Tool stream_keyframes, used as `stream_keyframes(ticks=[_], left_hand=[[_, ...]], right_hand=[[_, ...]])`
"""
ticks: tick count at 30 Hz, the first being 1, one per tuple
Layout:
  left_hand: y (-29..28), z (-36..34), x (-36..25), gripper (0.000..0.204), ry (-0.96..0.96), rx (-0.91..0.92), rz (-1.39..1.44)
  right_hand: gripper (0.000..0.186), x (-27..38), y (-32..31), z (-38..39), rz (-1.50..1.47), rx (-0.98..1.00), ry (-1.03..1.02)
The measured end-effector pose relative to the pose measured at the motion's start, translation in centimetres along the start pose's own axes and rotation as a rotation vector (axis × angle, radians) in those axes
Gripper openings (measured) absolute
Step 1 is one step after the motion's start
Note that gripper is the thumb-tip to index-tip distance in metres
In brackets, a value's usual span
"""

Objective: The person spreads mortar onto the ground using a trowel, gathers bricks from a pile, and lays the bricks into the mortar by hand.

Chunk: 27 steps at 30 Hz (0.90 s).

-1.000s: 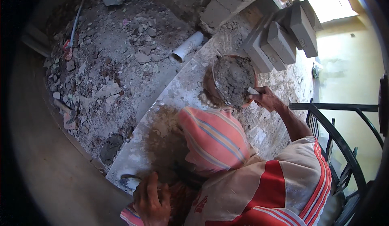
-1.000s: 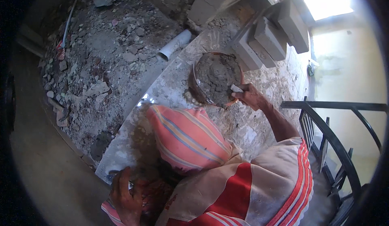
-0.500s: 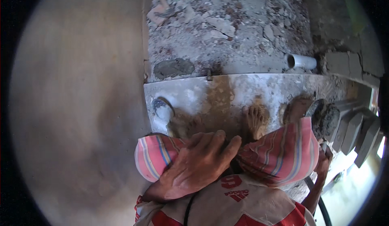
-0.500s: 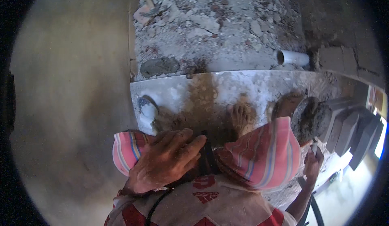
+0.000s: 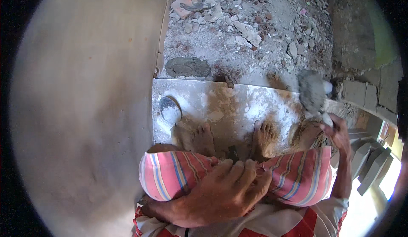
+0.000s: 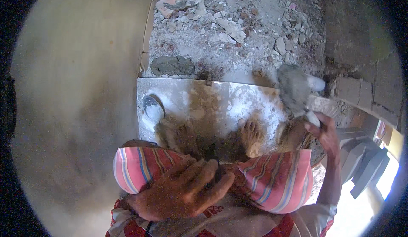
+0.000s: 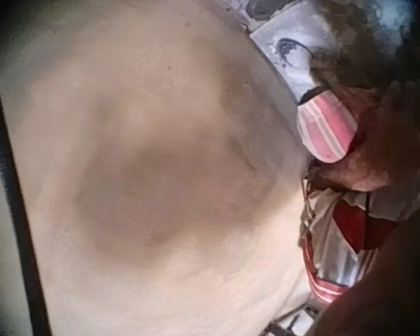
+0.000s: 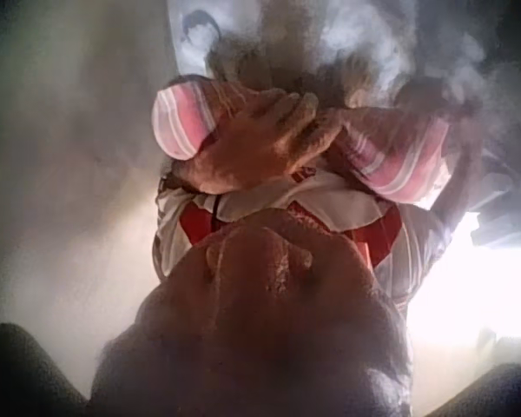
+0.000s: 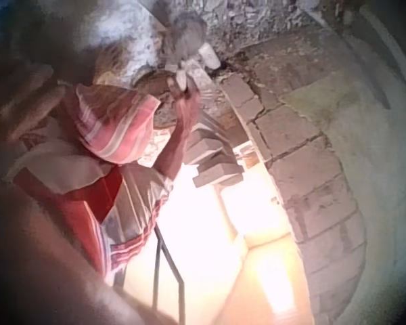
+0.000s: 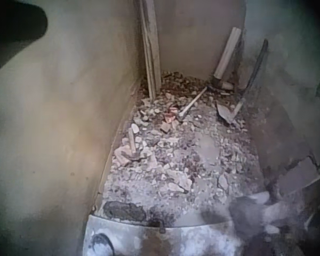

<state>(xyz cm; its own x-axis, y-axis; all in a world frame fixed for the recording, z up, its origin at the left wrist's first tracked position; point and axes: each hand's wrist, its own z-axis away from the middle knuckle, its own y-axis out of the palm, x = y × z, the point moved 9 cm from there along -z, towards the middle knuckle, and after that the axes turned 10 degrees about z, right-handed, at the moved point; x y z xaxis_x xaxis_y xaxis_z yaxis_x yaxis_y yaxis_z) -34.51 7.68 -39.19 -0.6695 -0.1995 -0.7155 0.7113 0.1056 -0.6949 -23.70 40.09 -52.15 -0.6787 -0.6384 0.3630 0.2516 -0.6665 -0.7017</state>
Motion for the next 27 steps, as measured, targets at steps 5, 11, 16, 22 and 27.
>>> stream_keyframes(ticks=[5,11,16,22,27], left_hand=[[-1.6,0.5,0.5,0.049,-0.014,-0.023,0.017],[-5.7,1.7,2.1,0.036,-0.105,-0.105,0.005],[-8.7,2.9,11.9,0.034,-0.155,-0.168,0.409],[5.5,1.0,24.9,0.034,-0.619,-0.134,0.702],[13.9,1.7,24.3,0.028,-0.517,0.006,0.794]], right_hand=[[0.034,6.8,5.2,-9.5,-0.008,0.188,-0.183],[0.032,10.5,10.1,-16.3,-0.007,0.308,-0.230],[0.035,12.3,13.1,-19.9,0.066,0.271,-0.341],[0.039,14.5,16.8,-21.3,0.237,0.263,-0.386],[0.040,16.2,18.8,-22.0,0.338,0.121,-0.454]])
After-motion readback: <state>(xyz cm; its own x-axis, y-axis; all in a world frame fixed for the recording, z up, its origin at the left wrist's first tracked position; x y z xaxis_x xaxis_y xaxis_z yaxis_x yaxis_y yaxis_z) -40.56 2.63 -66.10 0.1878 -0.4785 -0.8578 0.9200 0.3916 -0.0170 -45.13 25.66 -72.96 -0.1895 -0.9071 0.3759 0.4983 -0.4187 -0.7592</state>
